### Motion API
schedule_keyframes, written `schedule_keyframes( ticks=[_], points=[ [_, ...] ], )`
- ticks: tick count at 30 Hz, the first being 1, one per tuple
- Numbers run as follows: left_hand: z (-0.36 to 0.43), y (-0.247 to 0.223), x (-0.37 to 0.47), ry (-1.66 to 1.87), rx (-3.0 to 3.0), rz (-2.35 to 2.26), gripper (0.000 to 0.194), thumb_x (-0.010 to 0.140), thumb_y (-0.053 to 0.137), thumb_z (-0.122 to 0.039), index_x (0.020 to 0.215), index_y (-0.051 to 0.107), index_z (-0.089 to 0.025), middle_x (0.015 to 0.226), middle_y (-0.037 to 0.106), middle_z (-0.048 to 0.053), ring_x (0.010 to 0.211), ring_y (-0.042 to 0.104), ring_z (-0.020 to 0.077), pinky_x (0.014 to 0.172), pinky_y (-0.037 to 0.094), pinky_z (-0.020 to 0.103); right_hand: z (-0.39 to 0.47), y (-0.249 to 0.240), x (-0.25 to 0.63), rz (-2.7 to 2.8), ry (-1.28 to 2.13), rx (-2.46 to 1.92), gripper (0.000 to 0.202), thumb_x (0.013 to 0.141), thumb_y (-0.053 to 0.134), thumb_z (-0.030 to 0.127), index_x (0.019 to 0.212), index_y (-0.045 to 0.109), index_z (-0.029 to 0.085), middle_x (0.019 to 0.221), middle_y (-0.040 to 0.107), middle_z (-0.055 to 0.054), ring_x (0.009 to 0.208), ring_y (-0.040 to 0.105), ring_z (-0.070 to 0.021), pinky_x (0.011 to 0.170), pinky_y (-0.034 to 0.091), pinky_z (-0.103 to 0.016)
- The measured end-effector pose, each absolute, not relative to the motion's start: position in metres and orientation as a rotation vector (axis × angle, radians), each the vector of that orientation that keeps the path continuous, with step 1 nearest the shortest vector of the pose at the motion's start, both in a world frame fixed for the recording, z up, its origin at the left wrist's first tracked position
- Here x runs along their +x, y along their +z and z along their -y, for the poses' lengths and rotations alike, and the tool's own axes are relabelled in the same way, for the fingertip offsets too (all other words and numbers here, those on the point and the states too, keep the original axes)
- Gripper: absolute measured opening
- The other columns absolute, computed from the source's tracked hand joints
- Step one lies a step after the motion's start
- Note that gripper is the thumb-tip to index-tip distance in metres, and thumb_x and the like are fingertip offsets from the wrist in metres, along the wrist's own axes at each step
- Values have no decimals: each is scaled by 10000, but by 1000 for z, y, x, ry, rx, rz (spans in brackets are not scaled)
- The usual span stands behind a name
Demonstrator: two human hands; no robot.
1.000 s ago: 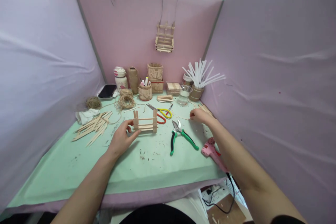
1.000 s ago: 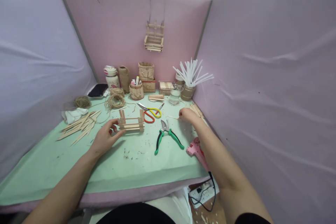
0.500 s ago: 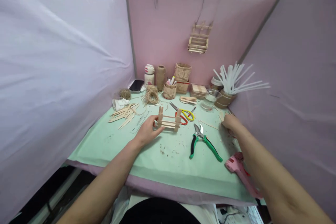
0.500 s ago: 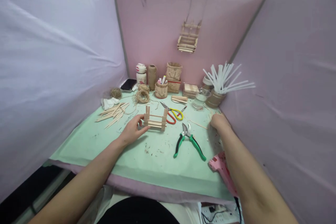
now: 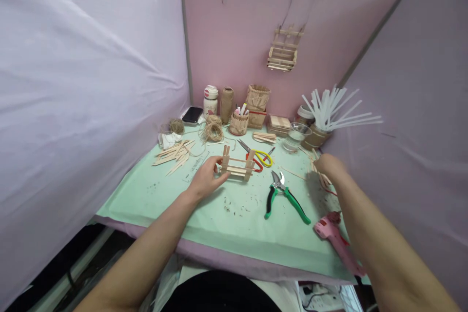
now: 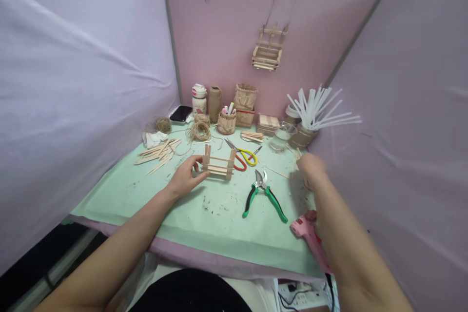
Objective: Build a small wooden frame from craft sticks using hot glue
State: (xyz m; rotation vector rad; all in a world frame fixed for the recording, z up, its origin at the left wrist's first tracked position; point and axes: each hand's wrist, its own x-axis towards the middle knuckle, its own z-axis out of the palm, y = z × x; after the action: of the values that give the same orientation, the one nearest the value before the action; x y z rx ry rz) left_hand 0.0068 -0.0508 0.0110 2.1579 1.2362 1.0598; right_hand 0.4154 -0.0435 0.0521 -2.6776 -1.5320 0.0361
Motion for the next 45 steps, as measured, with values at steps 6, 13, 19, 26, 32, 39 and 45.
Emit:
schedule_keyframes(
  ticks=[6, 13, 19, 26, 32, 39, 45],
  points=[
    [55, 16, 4, 1652, 1917, -1309, 91, 797, 584, -249, 861, 583, -184, 782, 593, 7, 678, 500, 130, 690, 422, 272, 91, 98, 373, 1428, -139, -2433, 323, 873, 399, 273, 1021, 620, 89, 836, 663, -170, 739, 611, -232, 593, 368, -304],
    [117, 15, 47, 1370, 1327, -938, 163, 786, 661, -288, 889, 647, -163, 800, 638, 28, 755, 572, 134, 698, 442, 244, 168, 55, 238, 1673, 187, -1601, 169, 947, 411, 310, 874, 525, 210, 645, 557, 21, 535, 499, -129, 522, 389, -229],
    [143, 3, 78, 1128, 841, -819, 283, 756, 721, -372, 904, 667, -137, 748, 621, 12, 672, 550, 91, 662, 443, 212, 177, 2, 192, 1895, -79, -1424, 154, 962, 413, 191, 877, 540, 179, 752, 569, -39, 708, 541, -176, 636, 443, -282],
    [139, 0, 75, 1137, 652, -773, 288, 719, 767, -379, 804, 671, -121, 706, 612, 3, 617, 538, 57, 607, 444, 169, 185, -4, 201, 1885, -48, -1310, 177, 923, 506, 111, 1079, 568, 168, 902, 618, -73, 846, 566, -185, 742, 489, -308],
    [137, -5, 73, 1100, 569, -716, 302, 693, 804, -297, 908, 681, -124, 799, 659, 24, 671, 585, 51, 640, 482, 141, 191, -8, 206, 1777, -180, -1215, 189, 868, 580, 58, 1020, 603, 167, 834, 642, -66, 767, 577, -169, 691, 501, -296],
    [141, -4, 70, 1054, 462, -691, 274, 639, 840, -226, 810, 654, -121, 807, 664, 17, 676, 590, 42, 642, 496, 126, 192, -10, 201, 1774, -231, -1228, 220, 870, 559, 76, 1052, 626, 180, 828, 660, -73, 736, 582, -175, 645, 499, -310],
    [142, -2, 66, 1071, 464, -689, 296, 625, 848, -245, 808, 648, -127, 799, 671, 16, 654, 579, 46, 605, 481, 141, 213, 17, 228, 1920, -117, -1322, 350, 872, 631, 277, 1202, 561, 185, 1055, 648, -123, 965, 612, -235, 823, 524, -378]
  ],
)
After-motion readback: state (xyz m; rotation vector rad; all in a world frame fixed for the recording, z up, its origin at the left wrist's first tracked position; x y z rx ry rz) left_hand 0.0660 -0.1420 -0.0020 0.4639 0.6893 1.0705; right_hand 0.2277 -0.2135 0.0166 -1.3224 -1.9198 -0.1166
